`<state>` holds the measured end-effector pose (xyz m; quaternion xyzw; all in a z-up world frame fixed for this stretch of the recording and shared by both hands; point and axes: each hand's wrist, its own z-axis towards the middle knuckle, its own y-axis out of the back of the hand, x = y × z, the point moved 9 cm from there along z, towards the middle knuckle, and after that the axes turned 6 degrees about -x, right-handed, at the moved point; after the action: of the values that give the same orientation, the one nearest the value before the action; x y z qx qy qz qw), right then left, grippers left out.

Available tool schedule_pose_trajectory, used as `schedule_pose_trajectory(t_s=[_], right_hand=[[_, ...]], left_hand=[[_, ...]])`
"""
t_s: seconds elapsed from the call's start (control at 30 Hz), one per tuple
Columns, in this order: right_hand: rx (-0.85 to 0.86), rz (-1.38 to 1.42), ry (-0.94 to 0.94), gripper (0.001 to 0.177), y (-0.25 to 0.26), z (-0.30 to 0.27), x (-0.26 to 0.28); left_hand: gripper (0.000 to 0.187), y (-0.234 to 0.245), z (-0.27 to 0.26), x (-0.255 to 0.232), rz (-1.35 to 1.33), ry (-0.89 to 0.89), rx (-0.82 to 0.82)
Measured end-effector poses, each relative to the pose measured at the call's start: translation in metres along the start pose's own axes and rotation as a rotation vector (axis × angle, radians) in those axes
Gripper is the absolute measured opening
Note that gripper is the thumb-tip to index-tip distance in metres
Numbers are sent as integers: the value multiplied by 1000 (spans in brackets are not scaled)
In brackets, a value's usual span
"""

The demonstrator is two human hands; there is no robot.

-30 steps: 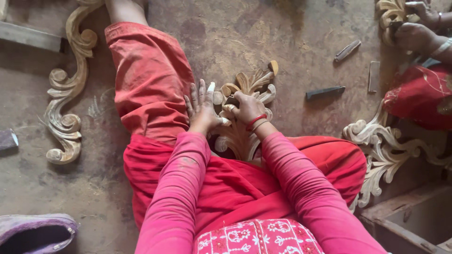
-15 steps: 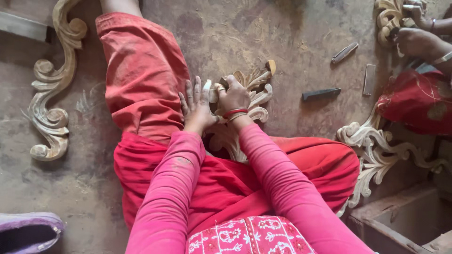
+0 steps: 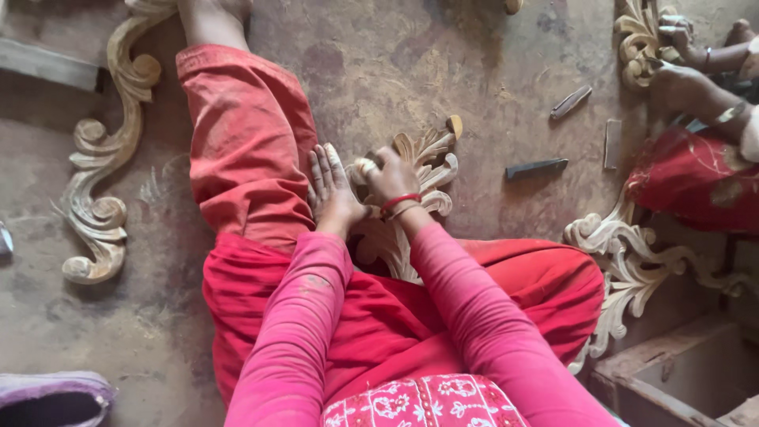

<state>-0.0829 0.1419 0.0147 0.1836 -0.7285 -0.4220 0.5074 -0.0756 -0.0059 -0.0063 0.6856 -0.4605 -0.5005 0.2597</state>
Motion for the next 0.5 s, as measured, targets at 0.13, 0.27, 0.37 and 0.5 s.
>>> schedule_pose_trajectory(t_s=[0.13,0.27,0.37,0.5], right_hand=[[-29,-138,-90,40,-1,-5,-12],[-5,-145,-80,43,9,7,-4],[81,-102,-78,40,5,5,1],[56,-112,-76,35,-2,-20,9]], left_hand=[[161,3,-6,-3,-37,-11,2],[164,2,-3,-3,13,15,53],[163,-15,5,4,6,2,10],[157,-13,-1,13,123,-161,-527]])
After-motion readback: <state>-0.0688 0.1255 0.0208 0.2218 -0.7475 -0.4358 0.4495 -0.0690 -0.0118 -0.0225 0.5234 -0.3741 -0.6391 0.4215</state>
